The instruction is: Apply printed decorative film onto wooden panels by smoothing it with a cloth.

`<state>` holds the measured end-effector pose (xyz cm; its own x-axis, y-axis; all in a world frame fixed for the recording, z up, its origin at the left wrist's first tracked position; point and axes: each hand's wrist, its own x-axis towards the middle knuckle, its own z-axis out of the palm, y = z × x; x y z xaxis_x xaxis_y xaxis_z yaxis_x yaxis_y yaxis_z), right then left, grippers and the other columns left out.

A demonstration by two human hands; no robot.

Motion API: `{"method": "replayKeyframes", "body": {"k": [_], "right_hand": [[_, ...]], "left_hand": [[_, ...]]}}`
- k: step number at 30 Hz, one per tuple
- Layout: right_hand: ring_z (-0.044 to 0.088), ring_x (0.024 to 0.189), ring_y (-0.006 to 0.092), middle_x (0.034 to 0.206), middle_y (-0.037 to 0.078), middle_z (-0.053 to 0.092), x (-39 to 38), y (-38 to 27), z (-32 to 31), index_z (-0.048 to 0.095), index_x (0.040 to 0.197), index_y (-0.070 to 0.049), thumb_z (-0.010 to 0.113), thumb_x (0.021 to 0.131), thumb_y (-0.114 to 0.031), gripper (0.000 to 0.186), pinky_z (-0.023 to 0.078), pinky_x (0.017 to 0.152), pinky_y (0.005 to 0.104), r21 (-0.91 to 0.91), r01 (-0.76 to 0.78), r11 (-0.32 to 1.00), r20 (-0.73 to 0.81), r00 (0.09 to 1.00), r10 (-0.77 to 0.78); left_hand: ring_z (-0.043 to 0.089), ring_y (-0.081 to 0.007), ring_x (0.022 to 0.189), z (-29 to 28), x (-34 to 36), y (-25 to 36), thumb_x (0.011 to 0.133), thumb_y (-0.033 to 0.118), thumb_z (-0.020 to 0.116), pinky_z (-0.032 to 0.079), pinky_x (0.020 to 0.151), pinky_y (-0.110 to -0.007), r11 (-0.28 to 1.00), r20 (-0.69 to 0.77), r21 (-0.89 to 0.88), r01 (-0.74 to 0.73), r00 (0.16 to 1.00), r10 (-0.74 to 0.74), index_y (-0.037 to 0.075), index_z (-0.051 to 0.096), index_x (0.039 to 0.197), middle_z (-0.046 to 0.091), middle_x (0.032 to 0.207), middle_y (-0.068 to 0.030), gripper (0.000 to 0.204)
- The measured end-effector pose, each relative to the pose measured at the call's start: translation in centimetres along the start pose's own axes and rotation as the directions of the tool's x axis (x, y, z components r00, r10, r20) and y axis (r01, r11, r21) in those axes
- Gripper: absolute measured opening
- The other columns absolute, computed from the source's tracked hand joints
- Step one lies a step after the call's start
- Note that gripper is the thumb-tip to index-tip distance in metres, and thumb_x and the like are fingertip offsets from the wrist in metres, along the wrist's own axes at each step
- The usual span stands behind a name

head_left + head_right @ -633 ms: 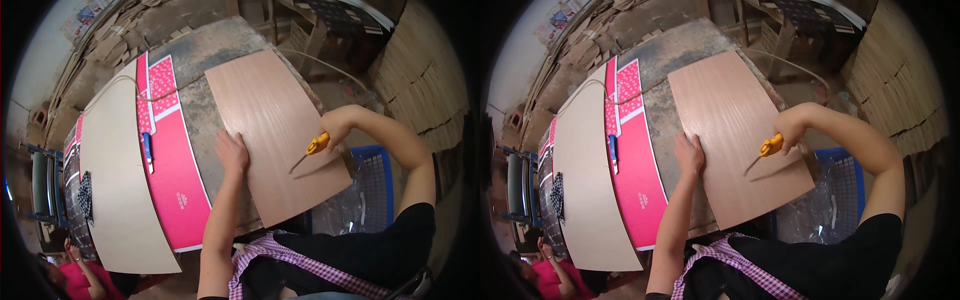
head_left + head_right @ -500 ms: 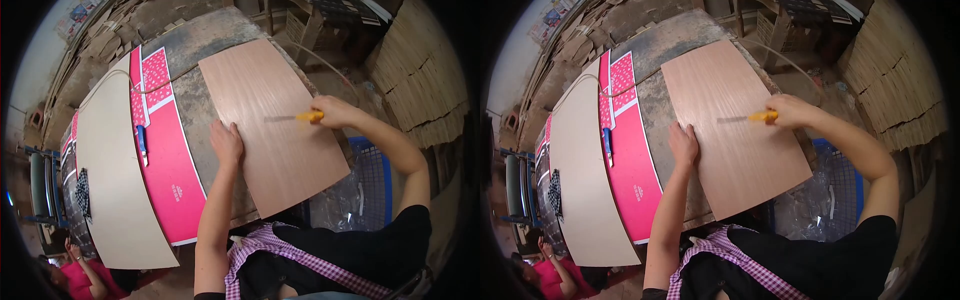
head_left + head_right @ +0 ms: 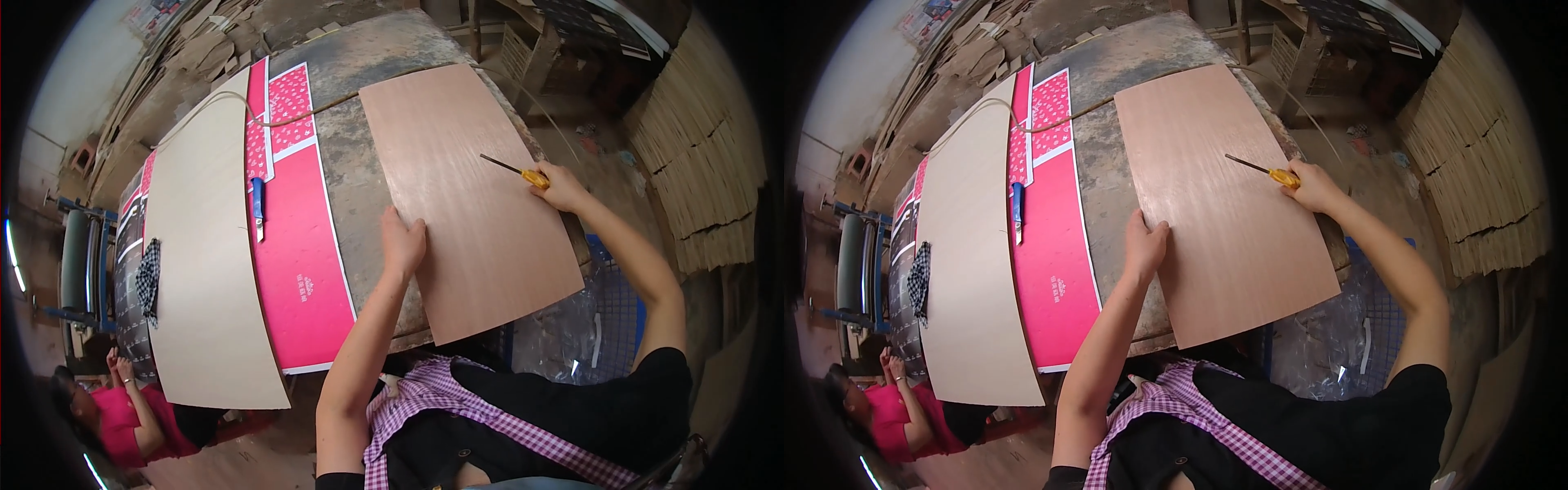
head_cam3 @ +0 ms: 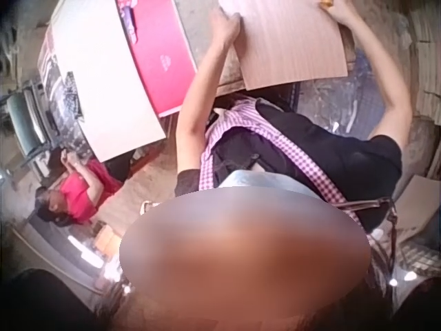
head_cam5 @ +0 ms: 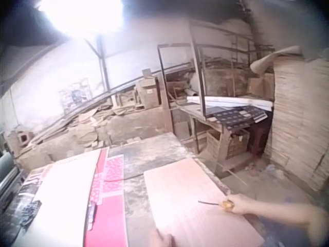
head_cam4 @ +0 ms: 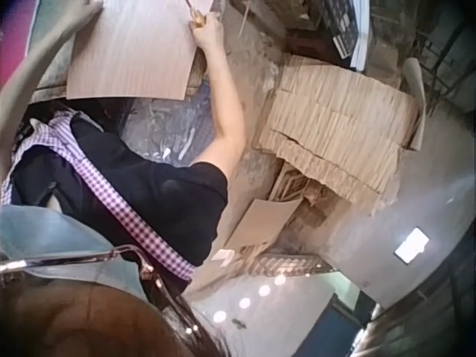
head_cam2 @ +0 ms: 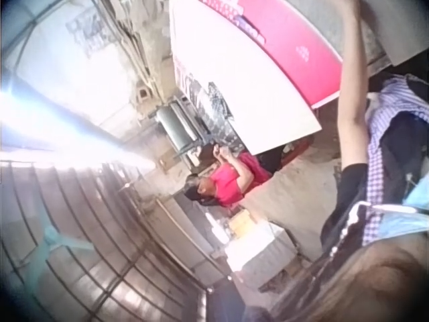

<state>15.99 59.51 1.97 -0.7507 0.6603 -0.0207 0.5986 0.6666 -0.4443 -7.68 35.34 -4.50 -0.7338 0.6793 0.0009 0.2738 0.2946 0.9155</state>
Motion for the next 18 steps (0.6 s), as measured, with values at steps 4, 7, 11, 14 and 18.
{"method": "replayKeyframes", "body": {"k": [4, 7, 11, 14, 18], "right_hand": [[0.06, 0.08, 0.029, 0.086, 0.014, 0.061, -0.6, -0.5, -0.9, 0.053, 0.095, -0.004, 0.072, 0.076, -0.021, 0.032, 0.046, 0.07, 0.0357, 0.018, -0.042, 0.999, 0.032, 0.999, 0.041], [0.061, 0.075, 0.0296, 0.081, 0.016, 0.062, -1.0, 0.7, -1.6, 0.054, 0.094, -0.003, 0.072, 0.076, -0.019, 0.03, 0.046, 0.066, 0.0364, 0.098, 0.095, 0.991, -0.045, 0.995, -0.091], [0.059, 0.073, 0.0269, 0.081, 0.014, 0.061, -1.4, -2.7, -4.0, 0.056, 0.094, -0.002, 0.071, 0.077, -0.019, 0.027, 0.046, 0.066, 0.0348, 0.155, 0.205, 0.966, -0.019, 0.979, -0.204], [0.06, 0.072, 0.0293, 0.079, 0.014, 0.063, -0.6, -3.7, -6.0, 0.062, 0.087, -0.002, 0.072, 0.076, -0.022, 0.026, 0.047, 0.066, 0.0354, 0.032, 0.354, 0.935, 0.018, 0.935, -0.355], [0.062, 0.073, 0.0307, 0.076, 0.013, 0.065, -0.2, -7.0, -9.5, 0.068, 0.079, -0.005, 0.075, 0.07, -0.035, 0.032, 0.048, 0.064, 0.0375, -0.392, 0.335, 0.857, 0.246, 0.936, -0.254]], "left_hand": [[0.053, -0.0345, 0.106, 0.0, -1.6, 1.2, 0.077, 0.008, 0.06, 0.041, 0.093, -0.039, 0.966, 0.026, -0.231, 0.12, 0.993, -0.117, -0.01, 0.044, 0.113, 0.053, 0.113, -0.0261, 0.043], [0.056, -0.0233, 0.101, -1.3, -3.8, 4.4, 0.083, 0.008, 0.058, 0.046, 0.087, -0.036, 0.879, -0.049, -0.475, 0.026, 0.997, -0.057, -0.007, 0.037, 0.121, 0.053, 0.114, -0.02, 0.046], [0.059, -0.0202, 0.097, -4.3, -6.4, 5.5, 0.088, 0.007, 0.055, 0.048, 0.084, -0.033, 0.631, 0.219, -0.689, 0.356, 0.933, -0.287, -0.007, 0.044, 0.118, 0.058, 0.111, -0.0169, 0.035], [0.056, -0.0208, 0.102, -3.2, -9.5, 2.7, 0.09, 0.009, 0.054, 0.044, 0.091, -0.033, 0.708, 0.03, -0.686, 0.168, 0.979, -0.204, -0.005, 0.044, 0.119, 0.057, 0.114, -0.0149, 0.034], [0.055, -0.0189, 0.101, -2.4, -11.9, -0.4, 0.095, 0.018, 0.049, 0.043, 0.089, -0.031, 0.664, -0.135, -0.745, 0.062, 0.961, -0.241, -0.003, 0.045, 0.119, 0.057, 0.114, -0.0129, 0.032]]}}
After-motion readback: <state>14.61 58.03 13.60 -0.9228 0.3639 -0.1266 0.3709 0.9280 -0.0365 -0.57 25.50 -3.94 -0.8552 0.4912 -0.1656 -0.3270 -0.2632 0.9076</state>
